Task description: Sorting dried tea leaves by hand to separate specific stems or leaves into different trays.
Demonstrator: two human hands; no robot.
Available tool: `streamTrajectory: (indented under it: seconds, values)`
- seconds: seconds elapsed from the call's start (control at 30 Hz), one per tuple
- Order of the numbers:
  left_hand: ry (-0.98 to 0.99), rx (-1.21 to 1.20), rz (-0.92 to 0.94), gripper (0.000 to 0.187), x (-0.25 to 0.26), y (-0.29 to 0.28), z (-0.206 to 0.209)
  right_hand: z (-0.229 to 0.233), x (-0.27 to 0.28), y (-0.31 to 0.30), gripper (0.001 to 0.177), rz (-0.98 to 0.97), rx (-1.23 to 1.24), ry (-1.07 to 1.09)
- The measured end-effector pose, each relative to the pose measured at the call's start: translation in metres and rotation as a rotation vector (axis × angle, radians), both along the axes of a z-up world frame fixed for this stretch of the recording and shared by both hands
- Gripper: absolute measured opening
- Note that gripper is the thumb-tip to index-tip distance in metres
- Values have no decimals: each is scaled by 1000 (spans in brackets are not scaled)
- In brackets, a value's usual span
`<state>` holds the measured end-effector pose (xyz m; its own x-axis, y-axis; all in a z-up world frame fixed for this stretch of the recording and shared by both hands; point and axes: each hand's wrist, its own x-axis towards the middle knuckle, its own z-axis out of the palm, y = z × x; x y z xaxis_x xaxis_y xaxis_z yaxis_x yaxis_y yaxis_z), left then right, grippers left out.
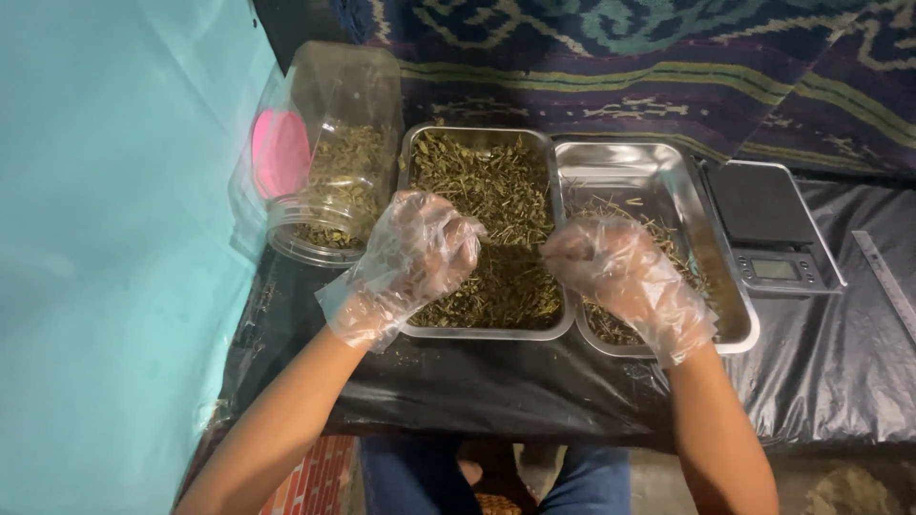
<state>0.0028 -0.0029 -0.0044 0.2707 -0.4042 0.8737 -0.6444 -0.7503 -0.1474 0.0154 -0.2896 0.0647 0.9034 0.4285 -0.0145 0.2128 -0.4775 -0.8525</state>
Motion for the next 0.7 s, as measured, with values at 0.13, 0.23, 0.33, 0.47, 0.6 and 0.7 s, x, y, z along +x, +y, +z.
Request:
streamTrajectory:
  seconds: [0.13, 0.23, 0.33, 0.47, 0.6, 0.7]
  values:
    - [12, 66, 61, 17, 1, 6, -13, -24, 7, -12, 20, 96, 80, -120]
    - [0, 55, 76, 19, 0, 3, -16, -42, 18, -22, 19, 267, 18, -412]
    - [-26, 73, 86, 18, 1, 4, -17, -13, 17, -14, 17, 105, -66, -135]
    - [-32, 64, 69, 16, 8, 3, -20, 11, 17, -22, 17, 4, -34, -173]
    - [40, -13, 74, 17, -2, -1, -15, 22, 10, -5, 19, -132, -50, -149]
    - [28, -32, 88, 17, 3, -1, -19, 33, 2, 28, 25, -157, -191, 21]
